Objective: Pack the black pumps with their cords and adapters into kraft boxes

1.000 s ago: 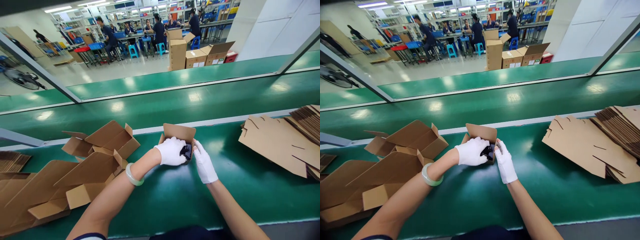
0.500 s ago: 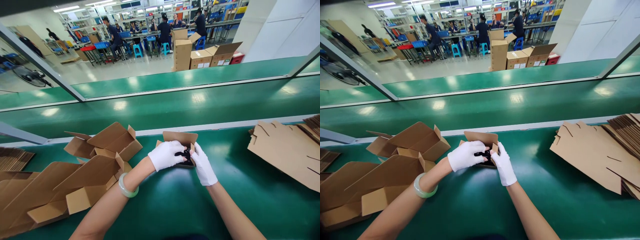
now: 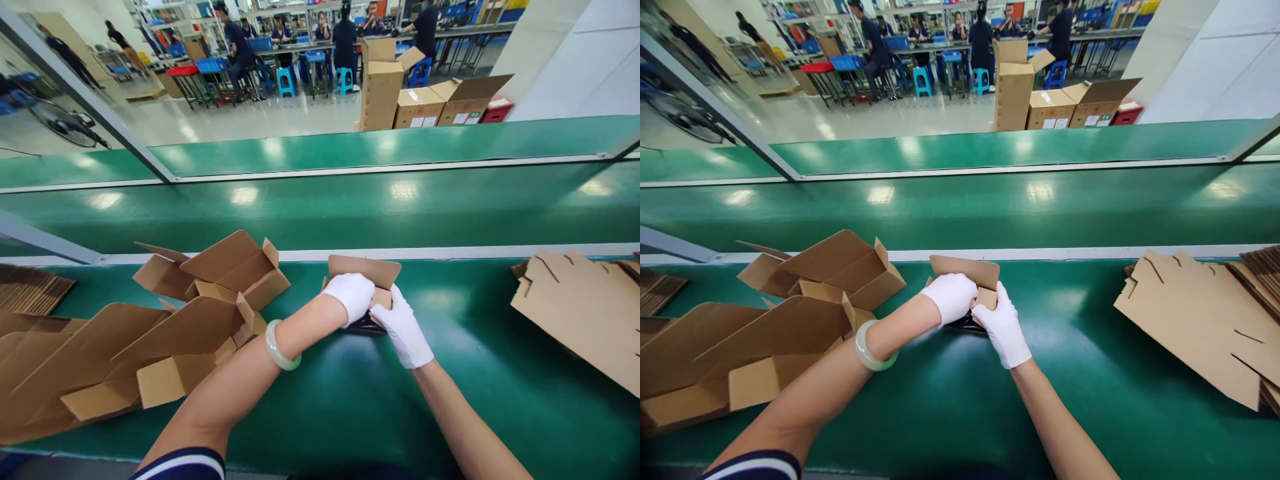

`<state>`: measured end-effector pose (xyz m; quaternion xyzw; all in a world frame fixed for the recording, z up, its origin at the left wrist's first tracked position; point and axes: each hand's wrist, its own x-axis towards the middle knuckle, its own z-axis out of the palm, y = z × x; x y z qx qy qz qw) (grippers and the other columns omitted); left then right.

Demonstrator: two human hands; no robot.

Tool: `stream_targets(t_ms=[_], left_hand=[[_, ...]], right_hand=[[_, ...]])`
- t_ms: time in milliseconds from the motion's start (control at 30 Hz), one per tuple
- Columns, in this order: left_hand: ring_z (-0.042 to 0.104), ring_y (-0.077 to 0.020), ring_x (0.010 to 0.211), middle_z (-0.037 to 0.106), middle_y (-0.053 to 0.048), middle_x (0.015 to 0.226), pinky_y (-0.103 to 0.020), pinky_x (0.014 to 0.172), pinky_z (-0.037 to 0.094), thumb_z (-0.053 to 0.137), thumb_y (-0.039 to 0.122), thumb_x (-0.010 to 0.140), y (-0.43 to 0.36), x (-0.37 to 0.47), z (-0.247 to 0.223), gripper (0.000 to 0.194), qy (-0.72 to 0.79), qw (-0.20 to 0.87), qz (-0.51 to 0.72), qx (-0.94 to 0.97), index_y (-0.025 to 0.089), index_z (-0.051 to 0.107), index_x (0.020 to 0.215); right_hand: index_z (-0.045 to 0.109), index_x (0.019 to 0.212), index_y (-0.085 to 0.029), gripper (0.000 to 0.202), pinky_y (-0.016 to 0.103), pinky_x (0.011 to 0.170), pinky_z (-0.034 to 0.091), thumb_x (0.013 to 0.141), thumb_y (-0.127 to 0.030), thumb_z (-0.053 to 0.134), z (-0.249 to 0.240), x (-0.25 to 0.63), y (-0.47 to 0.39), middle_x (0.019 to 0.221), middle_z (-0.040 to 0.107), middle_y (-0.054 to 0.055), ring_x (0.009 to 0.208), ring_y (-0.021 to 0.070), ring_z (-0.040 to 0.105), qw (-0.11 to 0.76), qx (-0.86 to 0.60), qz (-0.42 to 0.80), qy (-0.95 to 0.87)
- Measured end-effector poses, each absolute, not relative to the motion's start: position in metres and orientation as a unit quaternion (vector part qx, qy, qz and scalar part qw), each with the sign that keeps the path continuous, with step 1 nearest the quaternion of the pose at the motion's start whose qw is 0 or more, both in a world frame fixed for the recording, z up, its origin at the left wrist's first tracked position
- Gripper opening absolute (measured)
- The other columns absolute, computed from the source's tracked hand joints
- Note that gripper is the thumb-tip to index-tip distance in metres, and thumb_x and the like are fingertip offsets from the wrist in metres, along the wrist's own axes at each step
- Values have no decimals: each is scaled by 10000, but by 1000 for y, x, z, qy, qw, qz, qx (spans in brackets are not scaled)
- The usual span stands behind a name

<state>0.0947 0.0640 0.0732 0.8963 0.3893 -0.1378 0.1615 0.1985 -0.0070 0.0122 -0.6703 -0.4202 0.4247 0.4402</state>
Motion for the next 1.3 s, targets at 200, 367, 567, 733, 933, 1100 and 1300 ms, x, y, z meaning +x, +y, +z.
stream_targets(t_ms=[200,367,567,733,933,1100,1300], left_hand=[[643,-212,867,699,-57,923,-322,773,503,420,198,838,58,56,92,249,334,175,-70,924,181,668,843],[590,-133,989,667,-38,1042,-262,916,457,383,245,902,27,4,102,261,392,168,246,870,182,635,934],[540,-187,1093,603,-59,1176,-334,960,429,453,260,877,13,32,82,232,321,131,130,929,177,570,1059],[623,-232,902,662,-49,979,-356,761,489,438,330,879,33,68,85,245,361,106,-14,926,195,615,980],[650,-273,770,685,-72,851,-357,609,481,428,262,835,44,76,95,253,373,120,-94,915,186,665,787],[653,-263,743,696,-67,849,-349,611,488,388,308,842,47,70,92,275,377,132,-91,912,206,643,840],[643,-244,865,661,-46,1034,-359,745,505,384,248,855,39,60,76,379,370,122,-29,921,251,480,1222]], right_hand=[[478,1150,-214,542,320,717,497,669,-414,629,12,198,-8,961,643,35,834,204,598,464,-638,450,-419],[461,1166,-213,549,334,740,497,680,-410,626,10,198,-8,1029,619,57,878,212,590,468,-629,471,-405],[491,1137,-211,505,362,842,467,692,-410,625,9,203,-5,1071,623,49,959,227,580,501,-568,503,-417],[477,1214,-213,484,372,951,405,755,-342,564,4,211,-3,1256,545,62,1111,231,520,568,-474,511,-437],[505,1233,-203,494,413,1022,334,766,-357,554,1,221,-5,1322,500,67,1228,252,428,575,-440,546,-422],[539,1200,-204,466,403,990,368,778,-401,525,-6,227,-7,1257,556,67,1182,257,477,572,-455,538,-419],[576,1137,-194,446,375,932,419,781,-452,498,-6,225,-9,1198,593,72,1093,258,540,578,-479,505,-426]])
